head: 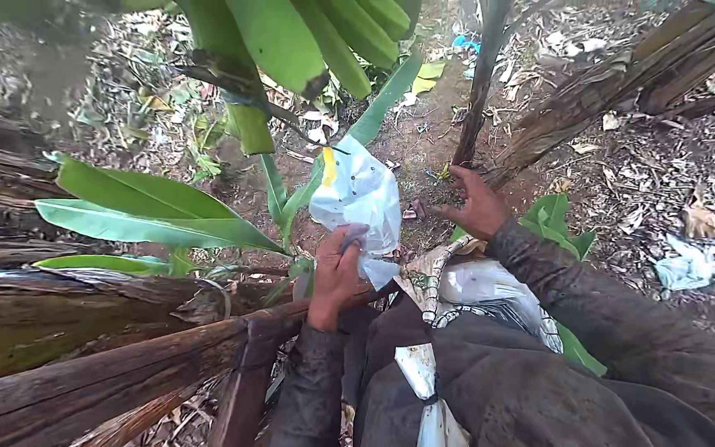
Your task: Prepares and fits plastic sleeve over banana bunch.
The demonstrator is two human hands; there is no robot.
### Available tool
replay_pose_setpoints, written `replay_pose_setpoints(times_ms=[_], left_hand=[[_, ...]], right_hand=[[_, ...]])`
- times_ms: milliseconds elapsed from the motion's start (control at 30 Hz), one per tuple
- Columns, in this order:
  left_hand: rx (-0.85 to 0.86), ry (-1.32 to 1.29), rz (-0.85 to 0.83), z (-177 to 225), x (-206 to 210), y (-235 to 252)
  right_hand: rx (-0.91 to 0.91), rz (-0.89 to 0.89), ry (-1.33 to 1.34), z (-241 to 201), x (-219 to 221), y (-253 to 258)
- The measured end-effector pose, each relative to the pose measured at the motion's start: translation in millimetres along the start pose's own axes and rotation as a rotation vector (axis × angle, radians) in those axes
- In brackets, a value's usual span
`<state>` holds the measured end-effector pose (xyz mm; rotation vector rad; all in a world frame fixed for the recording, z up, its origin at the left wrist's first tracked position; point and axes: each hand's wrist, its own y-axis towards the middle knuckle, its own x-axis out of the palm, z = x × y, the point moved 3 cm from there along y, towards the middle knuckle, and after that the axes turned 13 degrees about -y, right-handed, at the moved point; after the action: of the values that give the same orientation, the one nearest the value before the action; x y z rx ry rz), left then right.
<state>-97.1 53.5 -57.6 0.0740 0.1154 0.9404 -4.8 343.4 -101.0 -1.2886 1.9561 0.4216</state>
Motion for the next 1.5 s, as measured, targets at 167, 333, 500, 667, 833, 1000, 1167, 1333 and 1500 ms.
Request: replay_pose_setpoints(times_ms=[167, 333, 500, 667, 833, 1000, 1167, 1333, 1500], left_hand=[[0.028, 0.055, -0.08, -5.7, 12.6, -11.6], [-0.015, -0.033, 0.364, -14.5, -23.8, -29.5], [0.015, -0.096, 0.454, -13.2, -19.8, -24.3], [-0.026, -0.228, 0.474, -19.9, -18.3, -7.3], [-0.143, -0.382, 0.657, -25.4, -21.3, -1.6], [-0.246, -0.517, 0.738, -31.7, -13.8, 0.5], [-0.287, -0.528, 0.711, -51.6, -7.6, 3.6], [-0.331, -0.434, 0.611, -84.2, -3.3, -12.3], [-0.202, 0.221, 0.474, -68.4, 4.9, -23.2]], right_hand=[[-0.03, -0.22, 0.116, -27.0, 51.6, 37.9], [0.334, 0.013, 0.42, 35.9, -16.8, 69.5], [0.506, 0.474, 0.822, 74.3, -81.9, 60.2], [0.299, 0.177, 1.05, 66.1, -6.1, 13.2], [0.285, 0.085, 1.307, 31.5, 8.5, -0.3], [0.035, 0.079, 0.991, 6.5, -27.4, -10.8], [0.153, 0.021, 0.932, 19.7, 13.5, -16.4], [0.262, 0.122, 1.009, -4.2, -26.0, -3.2], [0.224, 0.207, 0.816, -1.5, -34.9, -0.8]])
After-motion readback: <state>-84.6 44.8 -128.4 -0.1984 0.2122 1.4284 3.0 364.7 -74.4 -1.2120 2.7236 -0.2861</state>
